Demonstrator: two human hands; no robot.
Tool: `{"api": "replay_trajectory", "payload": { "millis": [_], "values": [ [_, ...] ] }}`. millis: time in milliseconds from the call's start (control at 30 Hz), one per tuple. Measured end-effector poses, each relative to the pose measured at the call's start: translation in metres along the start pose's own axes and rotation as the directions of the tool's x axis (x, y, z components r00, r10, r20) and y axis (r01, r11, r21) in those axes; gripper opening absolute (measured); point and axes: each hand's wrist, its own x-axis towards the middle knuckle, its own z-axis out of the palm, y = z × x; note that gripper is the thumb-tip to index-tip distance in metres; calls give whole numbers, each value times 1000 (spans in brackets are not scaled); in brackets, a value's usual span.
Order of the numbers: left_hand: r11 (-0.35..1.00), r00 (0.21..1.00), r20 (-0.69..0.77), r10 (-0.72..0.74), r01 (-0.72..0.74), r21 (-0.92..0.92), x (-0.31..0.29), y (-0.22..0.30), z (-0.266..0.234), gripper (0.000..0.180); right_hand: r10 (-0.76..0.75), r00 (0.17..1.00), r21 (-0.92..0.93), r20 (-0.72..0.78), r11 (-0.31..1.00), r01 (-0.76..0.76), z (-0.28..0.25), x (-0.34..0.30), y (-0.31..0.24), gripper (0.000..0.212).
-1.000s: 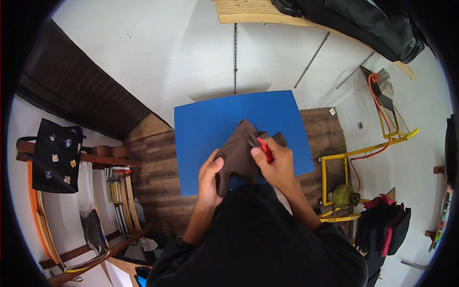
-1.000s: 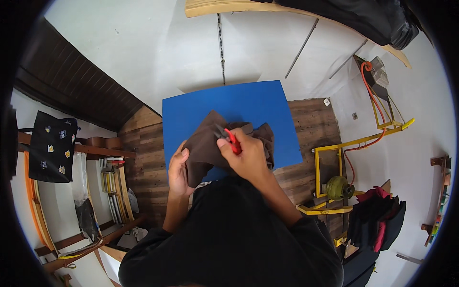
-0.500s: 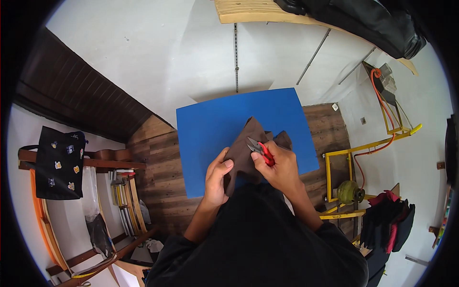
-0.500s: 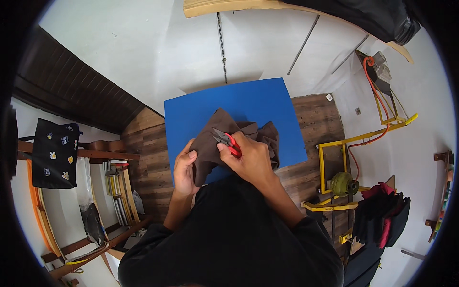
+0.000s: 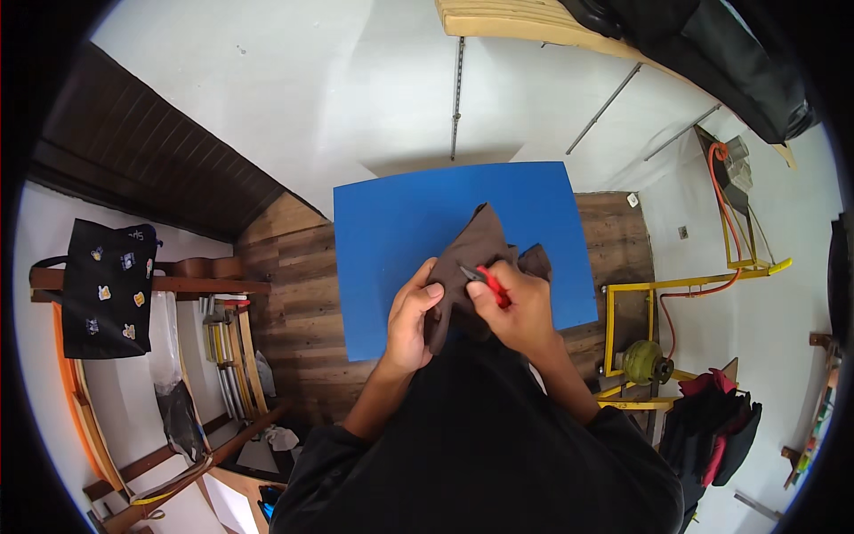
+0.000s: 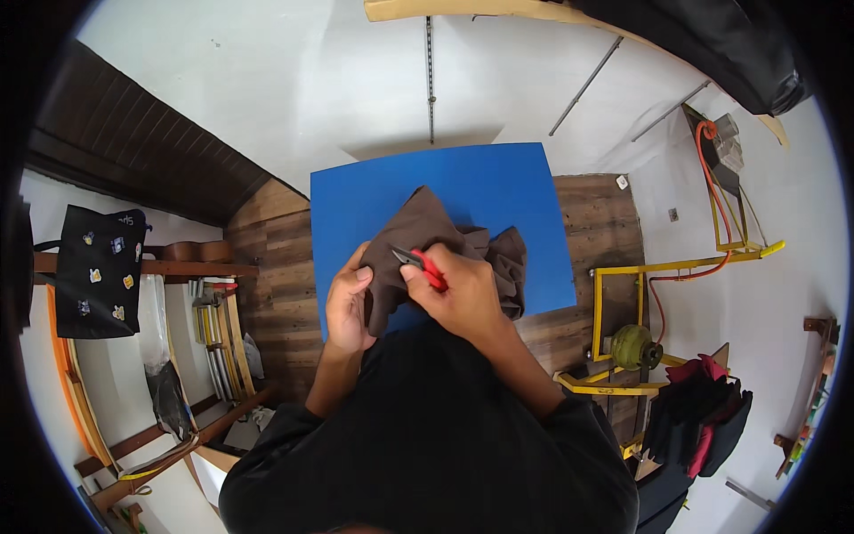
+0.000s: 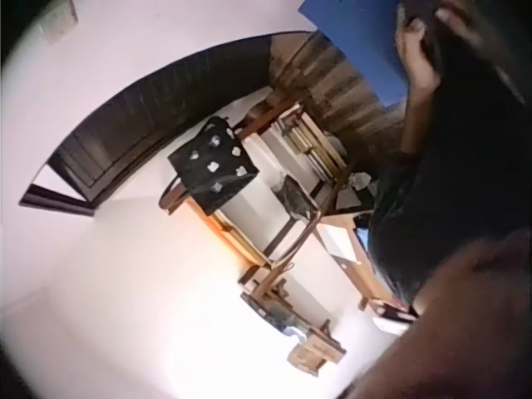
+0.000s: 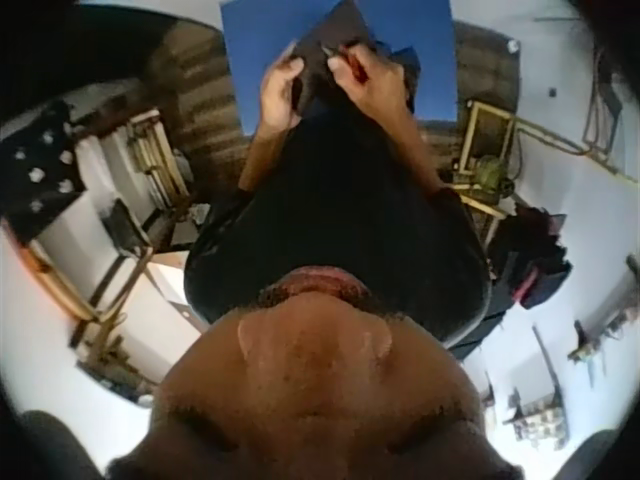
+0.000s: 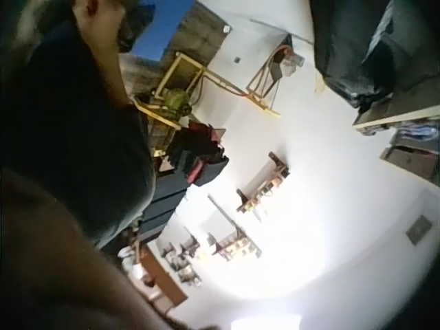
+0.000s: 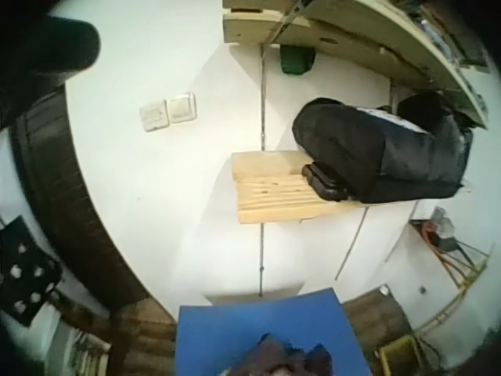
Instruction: Trimming loose threads or small imperfections from a piece of brown fabric using pliers.
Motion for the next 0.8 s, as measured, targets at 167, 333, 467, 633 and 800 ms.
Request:
{"api": "replay_trajectory", "payload": {
  "millis": [167,333,467,633,800],
  "values": [
    [999,1000,22,-19,18,33,1,-3,-12,39,401,909,597,-118,760,-257,-13,18,2,22],
    [988,989,146,-19,-4,156,-1,1,-27,30,430,890,732,150,557,-392,-24,21,7,15],
    [973,992,125,-15,-14,232,1,16,-22,48,442,896,765,43,562,-315,-34,12,6,17],
    [974,977,198,-76,115,-197,-12,-9,-62,57,447,894,750,30,581,-316,-35,4,-4,15],
    [891,982,172,-74,142,-430,-19,-21,-45,53,462,887,747,11,586,-314,-36,-2,-7,15]
  ]
}}
